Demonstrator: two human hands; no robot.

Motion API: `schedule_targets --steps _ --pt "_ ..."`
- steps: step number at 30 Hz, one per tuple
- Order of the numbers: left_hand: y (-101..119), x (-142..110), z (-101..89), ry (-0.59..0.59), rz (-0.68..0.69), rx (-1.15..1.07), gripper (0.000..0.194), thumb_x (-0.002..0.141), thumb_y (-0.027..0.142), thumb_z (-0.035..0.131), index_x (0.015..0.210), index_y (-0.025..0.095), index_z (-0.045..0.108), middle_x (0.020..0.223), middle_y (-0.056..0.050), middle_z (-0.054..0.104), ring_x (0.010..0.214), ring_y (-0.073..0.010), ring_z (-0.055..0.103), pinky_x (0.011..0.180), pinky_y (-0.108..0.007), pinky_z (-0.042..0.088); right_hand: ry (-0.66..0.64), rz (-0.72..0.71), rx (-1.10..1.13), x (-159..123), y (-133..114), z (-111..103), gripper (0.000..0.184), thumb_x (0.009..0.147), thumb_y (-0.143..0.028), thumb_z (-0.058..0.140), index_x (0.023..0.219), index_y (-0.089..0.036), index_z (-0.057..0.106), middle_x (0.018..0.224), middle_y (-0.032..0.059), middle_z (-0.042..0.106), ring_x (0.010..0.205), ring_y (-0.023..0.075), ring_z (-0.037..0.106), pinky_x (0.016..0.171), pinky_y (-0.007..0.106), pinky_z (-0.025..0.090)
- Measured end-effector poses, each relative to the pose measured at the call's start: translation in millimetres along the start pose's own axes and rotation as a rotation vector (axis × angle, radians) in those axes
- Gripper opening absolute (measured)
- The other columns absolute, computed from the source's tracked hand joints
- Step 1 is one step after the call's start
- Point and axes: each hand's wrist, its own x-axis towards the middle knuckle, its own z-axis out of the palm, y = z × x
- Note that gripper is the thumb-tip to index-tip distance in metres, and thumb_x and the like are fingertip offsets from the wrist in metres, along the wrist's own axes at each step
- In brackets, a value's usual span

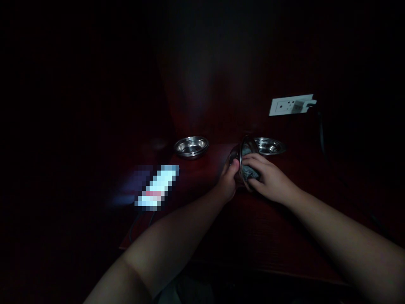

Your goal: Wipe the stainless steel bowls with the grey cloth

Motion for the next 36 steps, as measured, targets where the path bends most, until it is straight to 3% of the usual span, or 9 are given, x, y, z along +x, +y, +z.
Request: schedule_targets --steps 27,36 --pt "4 -1 2.9 0.013 0.013 -0.01 0.057 0.067 0.059 0.067 0.108 0.019 0.061 0.109 -0.008 0.068 0.111 -0.0265 0.059 0.095 -0.04 0.044 -0.062 -0.005 0.061 2 -3 -3 0.042 0.07 -0.003 0.052 0.108 -0.02 0.058 0.115 0.0088 0.056 0.107 0.024 0.056 0.096 0.04 0.045" --pt "1 -1 -0.7 0.013 -0.028 0.031 0.065 0.069 0.062 0.064 0.114 0.016 0.059 0.107 -0.01 0.068 0.102 -0.0273 0.063 0.09 -0.041 0.045 -0.162 0.021 0.191 4 -10 -7 0.024 0.068 -0.003 0.049 0.084 -0.018 0.059 0.091 0.006 0.059 0.084 0.0205 0.057 0.079 0.037 0.046"
